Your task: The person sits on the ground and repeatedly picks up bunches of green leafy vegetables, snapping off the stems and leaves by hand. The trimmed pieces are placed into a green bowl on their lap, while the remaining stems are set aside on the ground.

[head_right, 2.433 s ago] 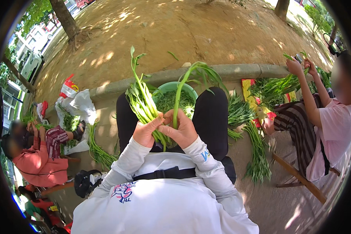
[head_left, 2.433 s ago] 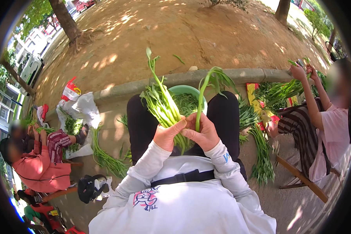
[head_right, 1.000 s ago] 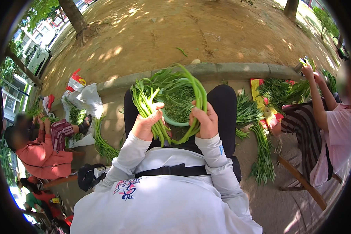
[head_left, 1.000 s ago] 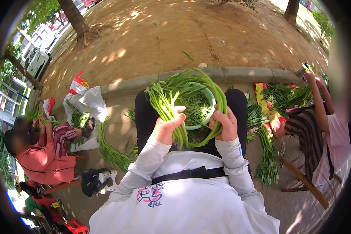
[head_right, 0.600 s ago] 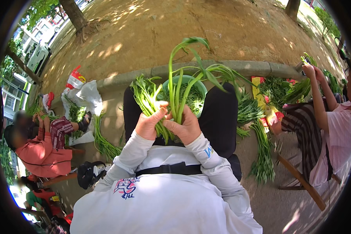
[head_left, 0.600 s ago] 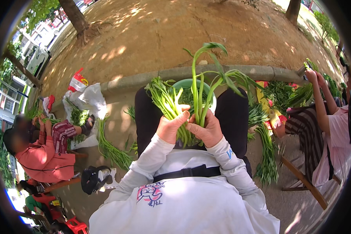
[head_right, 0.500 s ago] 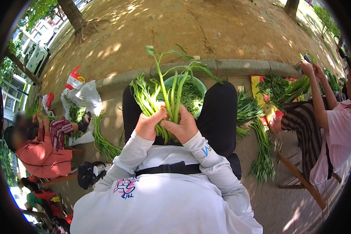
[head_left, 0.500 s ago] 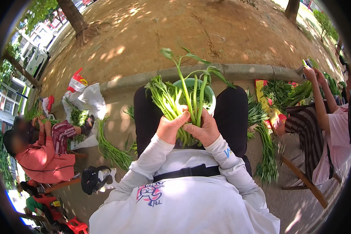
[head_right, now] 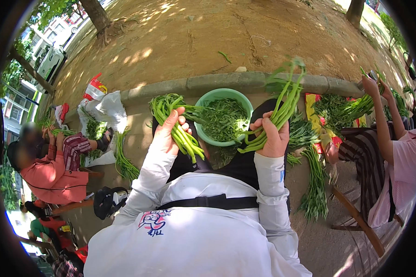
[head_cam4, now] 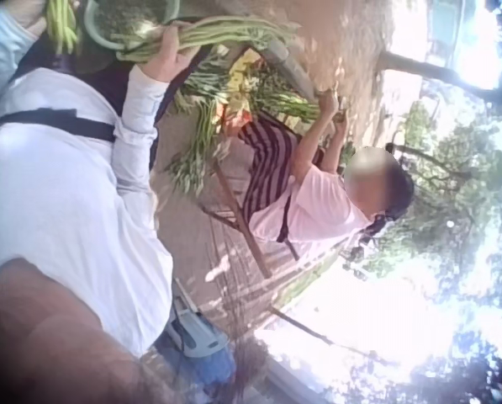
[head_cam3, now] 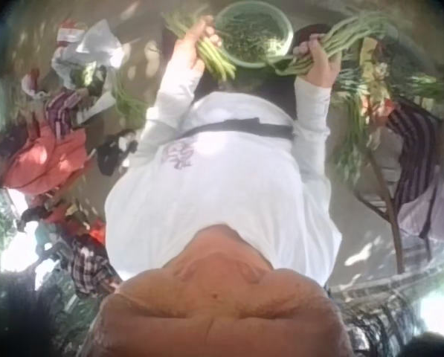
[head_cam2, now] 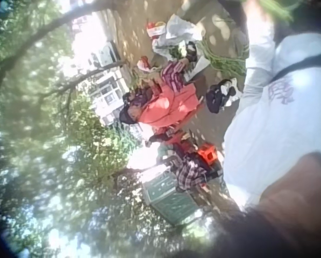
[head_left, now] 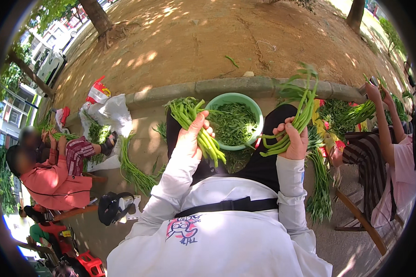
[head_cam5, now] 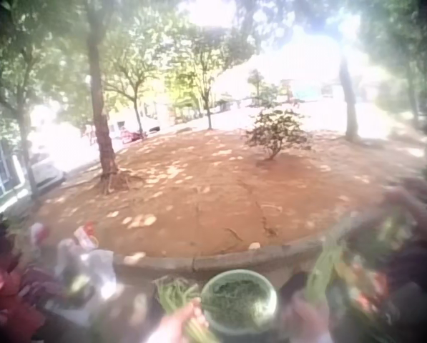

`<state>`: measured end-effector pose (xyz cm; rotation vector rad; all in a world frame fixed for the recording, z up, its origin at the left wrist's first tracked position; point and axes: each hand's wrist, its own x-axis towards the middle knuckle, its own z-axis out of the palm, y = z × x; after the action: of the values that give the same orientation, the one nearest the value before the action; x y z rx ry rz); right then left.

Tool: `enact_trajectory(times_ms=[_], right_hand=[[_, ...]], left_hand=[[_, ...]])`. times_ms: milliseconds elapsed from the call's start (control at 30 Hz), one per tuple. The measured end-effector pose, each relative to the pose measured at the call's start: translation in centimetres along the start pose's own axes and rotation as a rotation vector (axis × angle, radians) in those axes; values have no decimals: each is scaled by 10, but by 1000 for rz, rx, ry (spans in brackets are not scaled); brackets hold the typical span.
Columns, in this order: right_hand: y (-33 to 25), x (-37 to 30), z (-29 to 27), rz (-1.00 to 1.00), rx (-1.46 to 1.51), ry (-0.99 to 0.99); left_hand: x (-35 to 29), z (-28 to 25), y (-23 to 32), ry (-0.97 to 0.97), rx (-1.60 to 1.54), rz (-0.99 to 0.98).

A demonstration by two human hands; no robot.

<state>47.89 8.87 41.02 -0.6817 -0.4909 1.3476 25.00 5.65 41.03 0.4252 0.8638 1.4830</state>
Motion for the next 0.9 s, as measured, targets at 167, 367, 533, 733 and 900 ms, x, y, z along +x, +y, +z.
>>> enact_trajectory(times_ms=[167, 367, 533, 733, 900], right_hand=[[19, -17, 4, 310, -13, -359], [47, -31, 15, 229, -474, -562], [36, -24, 11, 364, -539, -551], [3, 10, -16, 142, -160, -70], [1, 13, -24, 92, -91, -245]], left_hand=[[-2, 0, -16, -53, 11, -39], [-12, 23, -29, -58, 128, -19], [-9, 12, -25, -129, 261, -81], [-2, -1, -7, 3, 129, -61], [1, 1, -14, 2, 158, -43]])
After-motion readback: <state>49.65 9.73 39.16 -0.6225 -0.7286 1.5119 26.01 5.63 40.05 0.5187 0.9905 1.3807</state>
